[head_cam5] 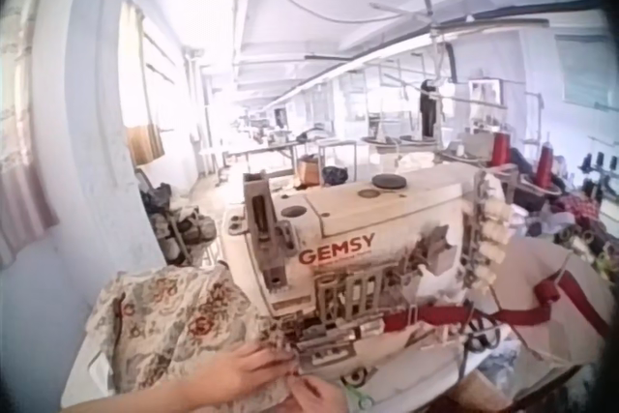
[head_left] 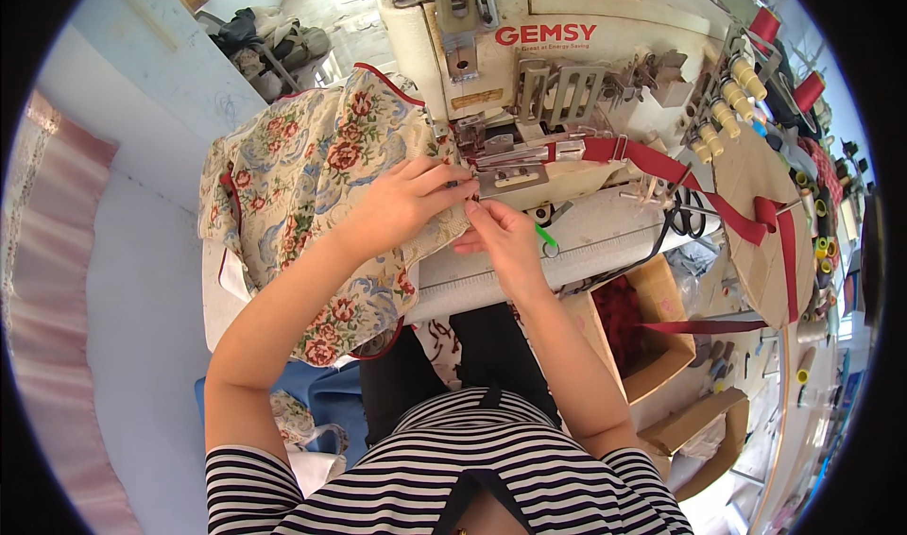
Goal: The person sews a floral-patterned fabric bag using a GEMSY industrial sewing machine. They guide the fabric under the presser foot, stitch along the edges, and trim excess threads with scissors. The person also handles a white lining piece and aligns it with the bag before continuing to sew.
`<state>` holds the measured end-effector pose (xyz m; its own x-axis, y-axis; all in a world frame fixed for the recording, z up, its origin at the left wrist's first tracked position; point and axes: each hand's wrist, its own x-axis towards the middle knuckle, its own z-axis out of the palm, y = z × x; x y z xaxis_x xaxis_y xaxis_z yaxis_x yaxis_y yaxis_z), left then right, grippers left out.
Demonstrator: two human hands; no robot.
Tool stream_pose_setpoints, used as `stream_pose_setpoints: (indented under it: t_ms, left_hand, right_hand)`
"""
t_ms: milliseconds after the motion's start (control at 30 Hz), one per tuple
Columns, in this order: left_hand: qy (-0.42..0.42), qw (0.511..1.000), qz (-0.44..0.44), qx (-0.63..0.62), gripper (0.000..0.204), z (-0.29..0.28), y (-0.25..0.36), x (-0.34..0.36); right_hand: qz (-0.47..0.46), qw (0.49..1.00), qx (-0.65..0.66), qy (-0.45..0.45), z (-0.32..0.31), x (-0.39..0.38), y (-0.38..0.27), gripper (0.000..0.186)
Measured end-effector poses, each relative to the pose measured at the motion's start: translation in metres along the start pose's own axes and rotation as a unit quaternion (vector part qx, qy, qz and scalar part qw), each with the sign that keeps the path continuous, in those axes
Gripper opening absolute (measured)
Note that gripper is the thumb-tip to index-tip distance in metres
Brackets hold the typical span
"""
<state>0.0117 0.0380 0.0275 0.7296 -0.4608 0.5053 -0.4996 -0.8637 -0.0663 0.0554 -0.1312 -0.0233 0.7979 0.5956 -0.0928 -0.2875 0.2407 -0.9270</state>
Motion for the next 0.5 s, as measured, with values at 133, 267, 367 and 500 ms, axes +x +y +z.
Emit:
stream_pose_setpoints:
  t_ms: [133, 267, 367, 500]
  left_hand:
    - [0.006, 1.000, -0.005, 0.009, 0.036, -0.001, 0.002, 0.002]
    - [-0.017, 0.999, -0.049, 0.006, 0.041, -0.002, 0.008, 0.005]
    - [-0.029, 0.996, -0.079, 0.012, 0.045, 0.000, 0.010, 0.005]
    - [-0.026, 0.998, -0.064, 0.001, 0.046, -0.001, 0.007, 0.003]
  right_hand:
    - [0.007, 1.000, 0.005, 0.004, 0.000, 0.000, -0.003, 0.027]
    - [0.007, 1.000, 0.009, 0.010, -0.001, 0.000, -0.003, 0.028]
    - [0.012, 1.000, 0.009, 0.000, 0.001, -0.005, 0.001, 0.032]
    - [0.020, 0.998, -0.033, -0.054, 0.008, -0.021, 0.025, 0.042]
